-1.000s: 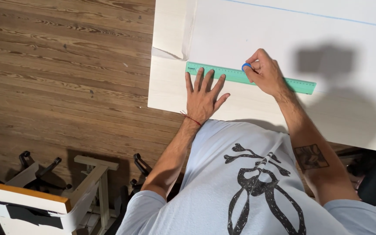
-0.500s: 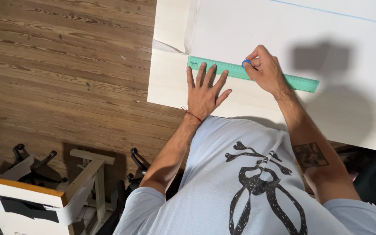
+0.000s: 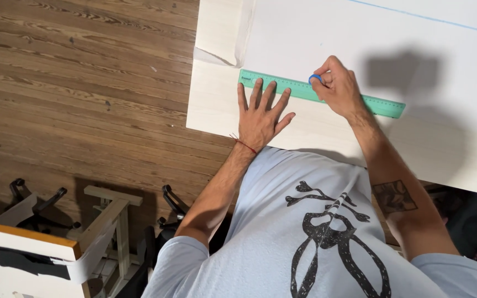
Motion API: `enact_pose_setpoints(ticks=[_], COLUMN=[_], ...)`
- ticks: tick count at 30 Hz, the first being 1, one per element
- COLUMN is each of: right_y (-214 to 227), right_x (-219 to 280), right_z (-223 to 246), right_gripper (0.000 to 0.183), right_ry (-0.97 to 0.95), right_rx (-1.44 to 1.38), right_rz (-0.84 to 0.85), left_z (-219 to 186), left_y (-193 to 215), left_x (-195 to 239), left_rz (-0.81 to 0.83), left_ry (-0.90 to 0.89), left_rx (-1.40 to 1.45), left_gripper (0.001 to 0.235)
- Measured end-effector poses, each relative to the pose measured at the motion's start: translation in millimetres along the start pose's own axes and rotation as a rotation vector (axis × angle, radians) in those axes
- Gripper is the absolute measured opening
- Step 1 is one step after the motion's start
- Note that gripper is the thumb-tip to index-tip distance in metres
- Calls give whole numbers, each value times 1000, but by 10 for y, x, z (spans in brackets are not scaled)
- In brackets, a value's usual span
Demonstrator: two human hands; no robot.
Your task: Unrolling a large sheet of material and drawing layout lines with a ruler and marker
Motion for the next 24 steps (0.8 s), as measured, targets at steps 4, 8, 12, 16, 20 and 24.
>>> enact_pose_setpoints(ticks=[4,8,12,16,20,24], right_y=[33,71,24,25,329,702], right_x=[6,-14,-6,-8,46,373], right_z=[-55,-35,-71,-223,-112,-154], right_gripper=[18,17,17,16,20,23], right_ry=[-4,10,-8,-50,-253,-240], right_rx=[-19,-24,4,-155,-401,-387], right_rz=[-53,-80,-28,-103,-208,-254], left_z=[-17,-29,-23,-51,5,27], left_y=[15,29,24,57,-15,-69], left_x=[-44,-85,-44,-18,-55,16], left_rz=[-8,-36,-33,-50,121,126], left_ry=[-9,-13,0,-22,-70,-80], left_rx=[7,8,9,13,-8,-37], left_gripper=[53,53,53,53,67,71])
Point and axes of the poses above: each hand's wrist, its own x-axis away from the middle knuckle, its own y-axis out of the back of the hand, z = x × y, the point moved 8 cm from there along -x, towards the middle knuckle, and after that the axes turned 7 degrees about y, right-handed, at the moved point
